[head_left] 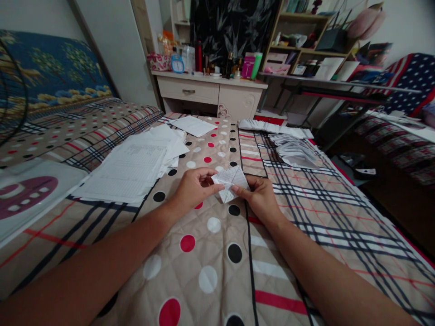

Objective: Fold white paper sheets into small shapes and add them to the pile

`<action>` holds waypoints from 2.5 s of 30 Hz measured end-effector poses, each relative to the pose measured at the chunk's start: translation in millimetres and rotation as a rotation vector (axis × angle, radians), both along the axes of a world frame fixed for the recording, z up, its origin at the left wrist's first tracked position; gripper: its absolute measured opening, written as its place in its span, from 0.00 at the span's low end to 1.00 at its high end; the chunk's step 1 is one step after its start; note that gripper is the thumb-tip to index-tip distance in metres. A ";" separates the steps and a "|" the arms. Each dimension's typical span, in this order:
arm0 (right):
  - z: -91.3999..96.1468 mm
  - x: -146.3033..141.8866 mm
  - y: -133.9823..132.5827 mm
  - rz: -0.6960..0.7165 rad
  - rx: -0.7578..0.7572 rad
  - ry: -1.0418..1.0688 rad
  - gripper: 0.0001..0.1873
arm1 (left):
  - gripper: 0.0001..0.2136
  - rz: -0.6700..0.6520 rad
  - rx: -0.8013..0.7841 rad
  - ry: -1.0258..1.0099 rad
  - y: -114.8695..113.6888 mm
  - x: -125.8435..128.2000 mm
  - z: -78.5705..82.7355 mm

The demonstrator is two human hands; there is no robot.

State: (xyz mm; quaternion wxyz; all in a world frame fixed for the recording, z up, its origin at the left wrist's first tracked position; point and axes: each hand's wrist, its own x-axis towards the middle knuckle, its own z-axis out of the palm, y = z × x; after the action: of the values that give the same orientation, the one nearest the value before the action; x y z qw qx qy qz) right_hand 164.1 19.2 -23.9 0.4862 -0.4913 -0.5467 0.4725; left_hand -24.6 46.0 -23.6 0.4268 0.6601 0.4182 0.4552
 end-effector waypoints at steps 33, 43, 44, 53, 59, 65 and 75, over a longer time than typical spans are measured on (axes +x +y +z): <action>-1.2 -0.8 2.8 0.039 0.012 0.019 0.10 | 0.13 -0.143 -0.151 0.040 -9.9 -3.0 19.2; 3.0 -3.4 -0.8 0.024 0.031 -0.008 0.10 | 0.20 -0.153 -0.141 0.016 -9.6 2.5 12.7; 4.6 -5.3 -2.2 0.019 0.034 -0.019 0.10 | 0.19 -0.146 -0.134 0.024 -10.0 4.5 11.8; 11.5 -11.9 -4.7 0.066 -0.066 0.108 0.11 | 0.16 -0.031 -0.256 -0.170 -2.9 4.9 5.3; 15.2 -12.5 -7.0 -0.063 -0.052 0.166 0.12 | 0.21 -0.132 -0.297 -0.112 -2.2 5.2 4.0; 10.4 -10.1 -4.3 -0.119 -0.027 -0.002 0.20 | 0.14 -0.067 -0.291 -0.103 -4.2 4.2 10.2; 11.8 -14.9 -18.8 0.093 0.037 0.026 0.25 | 0.11 0.043 -0.263 -0.204 0.8 2.2 8.7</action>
State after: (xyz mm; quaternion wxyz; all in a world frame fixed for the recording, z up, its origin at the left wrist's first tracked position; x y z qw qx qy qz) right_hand 149.2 0.4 -12.1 0.4801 -0.4500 -0.5712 0.4907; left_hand -22.4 46.8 -14.9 0.5399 0.5401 0.4426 0.4700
